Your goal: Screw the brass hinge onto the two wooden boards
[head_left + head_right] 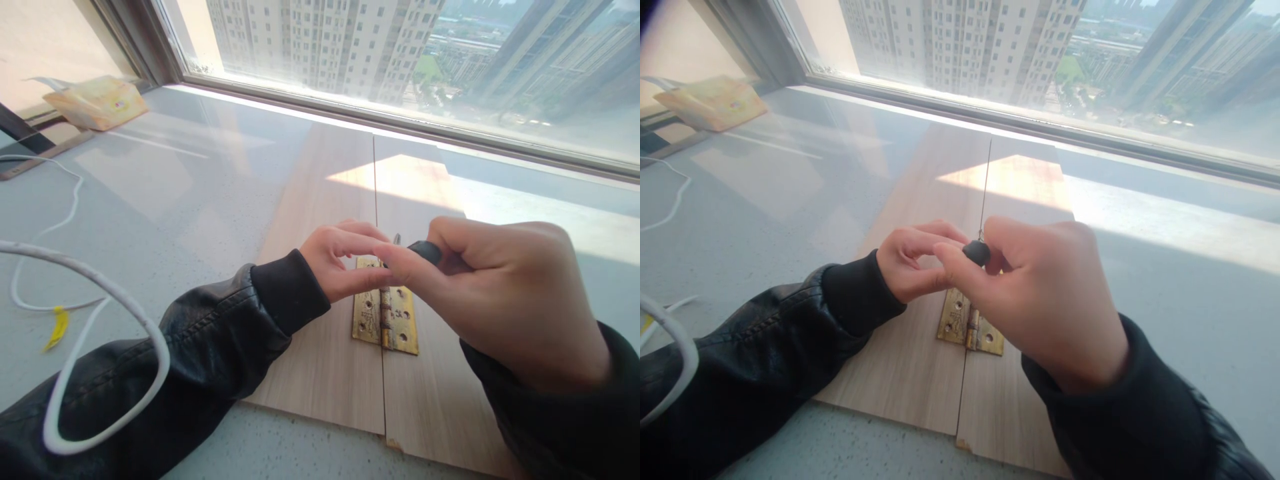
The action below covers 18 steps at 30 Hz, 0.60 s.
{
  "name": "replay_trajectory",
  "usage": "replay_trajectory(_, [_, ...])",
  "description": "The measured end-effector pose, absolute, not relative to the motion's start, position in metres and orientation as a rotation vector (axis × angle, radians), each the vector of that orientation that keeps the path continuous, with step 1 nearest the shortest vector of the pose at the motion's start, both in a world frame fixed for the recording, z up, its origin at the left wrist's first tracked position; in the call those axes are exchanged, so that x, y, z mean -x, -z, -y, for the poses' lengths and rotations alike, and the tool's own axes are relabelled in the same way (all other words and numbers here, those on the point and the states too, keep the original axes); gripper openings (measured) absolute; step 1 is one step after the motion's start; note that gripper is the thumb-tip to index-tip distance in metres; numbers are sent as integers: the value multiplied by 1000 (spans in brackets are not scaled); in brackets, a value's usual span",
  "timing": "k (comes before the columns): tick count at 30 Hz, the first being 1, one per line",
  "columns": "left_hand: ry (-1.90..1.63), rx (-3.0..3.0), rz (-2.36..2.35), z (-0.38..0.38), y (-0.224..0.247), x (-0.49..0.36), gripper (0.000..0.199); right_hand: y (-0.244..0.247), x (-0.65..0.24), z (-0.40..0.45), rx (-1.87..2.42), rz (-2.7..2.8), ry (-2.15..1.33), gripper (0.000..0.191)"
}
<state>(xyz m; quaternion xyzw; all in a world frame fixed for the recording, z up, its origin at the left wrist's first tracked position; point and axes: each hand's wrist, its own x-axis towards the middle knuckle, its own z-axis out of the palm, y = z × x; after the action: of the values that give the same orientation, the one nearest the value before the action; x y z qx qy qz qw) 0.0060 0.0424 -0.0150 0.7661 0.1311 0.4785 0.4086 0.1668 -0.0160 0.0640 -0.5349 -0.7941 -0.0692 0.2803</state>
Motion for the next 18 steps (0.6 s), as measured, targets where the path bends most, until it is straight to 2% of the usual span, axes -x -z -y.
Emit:
replay_trajectory(3, [-1175, -1925, -357, -42, 15, -5, 18, -72, -173, 14, 1439, 2162, 29, 37])
replay_trajectory(7, [-1113, -1904, -273, -44, 19, -6, 18, -83, -184, 12, 1340, 2262, -438, 28])
replay_trajectory(10, [-1089, -1842, -271, -44, 22, -7, 20, -83, -188, 11, 1326, 2257, -583, 20])
replay_trajectory(14, [-1068, -1845, -395, -43, 21, -5, 33, -79, -186, 12, 1378, 2233, -480, 27])
replay_trajectory(18, [-1092, -1867, -424, -43, 19, -6, 35, -74, -184, 12, 1436, 2206, -224, 36])
